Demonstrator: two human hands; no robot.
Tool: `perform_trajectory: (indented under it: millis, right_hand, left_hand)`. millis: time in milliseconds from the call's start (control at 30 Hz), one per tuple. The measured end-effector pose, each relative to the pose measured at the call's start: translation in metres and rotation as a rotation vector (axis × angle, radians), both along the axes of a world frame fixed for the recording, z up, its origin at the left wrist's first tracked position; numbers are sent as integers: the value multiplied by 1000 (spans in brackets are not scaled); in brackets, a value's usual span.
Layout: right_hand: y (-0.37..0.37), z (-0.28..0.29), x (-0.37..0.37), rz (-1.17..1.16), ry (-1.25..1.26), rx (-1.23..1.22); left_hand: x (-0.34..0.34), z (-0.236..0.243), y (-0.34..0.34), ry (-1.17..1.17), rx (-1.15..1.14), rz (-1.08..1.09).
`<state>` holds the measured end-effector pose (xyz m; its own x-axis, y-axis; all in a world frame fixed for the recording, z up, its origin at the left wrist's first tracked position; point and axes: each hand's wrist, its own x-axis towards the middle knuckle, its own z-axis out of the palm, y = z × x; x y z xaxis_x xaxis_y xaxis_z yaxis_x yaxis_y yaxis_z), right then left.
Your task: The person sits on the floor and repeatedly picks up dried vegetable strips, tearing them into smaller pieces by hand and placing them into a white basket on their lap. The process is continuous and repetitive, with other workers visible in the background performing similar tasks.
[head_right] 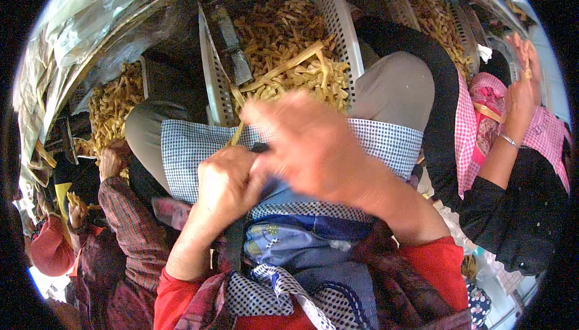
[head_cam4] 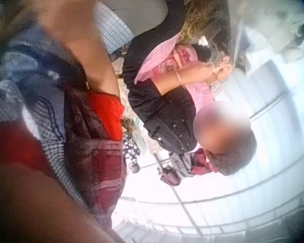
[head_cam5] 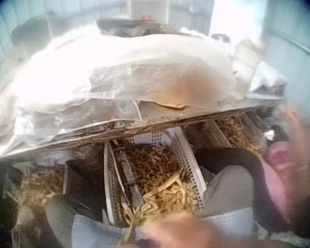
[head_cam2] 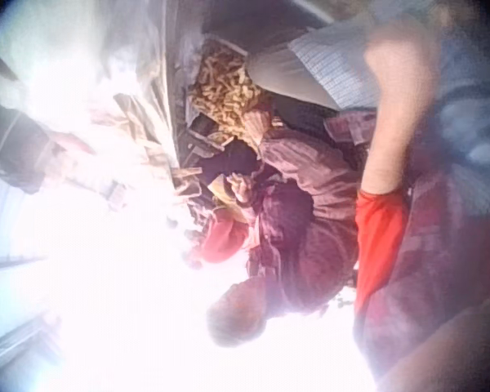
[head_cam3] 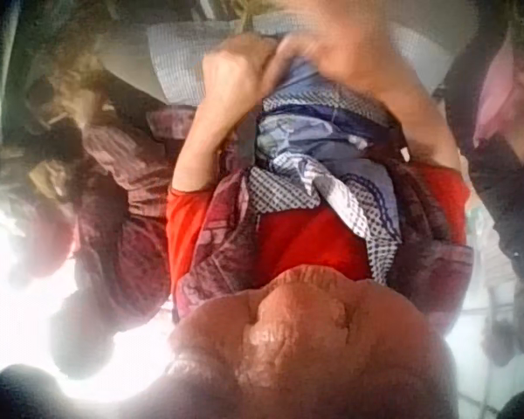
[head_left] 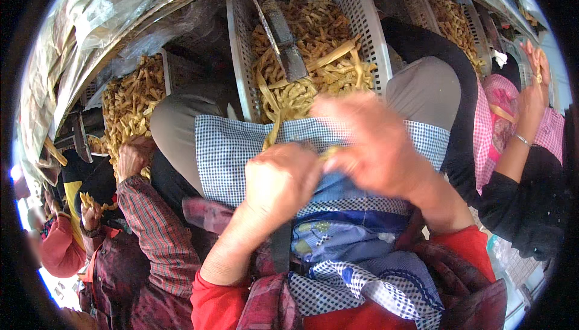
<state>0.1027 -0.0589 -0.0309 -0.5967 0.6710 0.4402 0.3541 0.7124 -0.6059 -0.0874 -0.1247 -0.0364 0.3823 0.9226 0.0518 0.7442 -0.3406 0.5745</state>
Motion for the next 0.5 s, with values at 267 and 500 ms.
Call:
perform_trajectory:
  millis: [267, 500]
  right_hand:
    - [10, -7, 63, -130, -686, -293]
    - [-24, 58, 42, 531, 230, -646]
  left_hand:
    - [15, 59, -2, -154, -153, -124]
    - [16, 22, 24, -752, -774, -402]
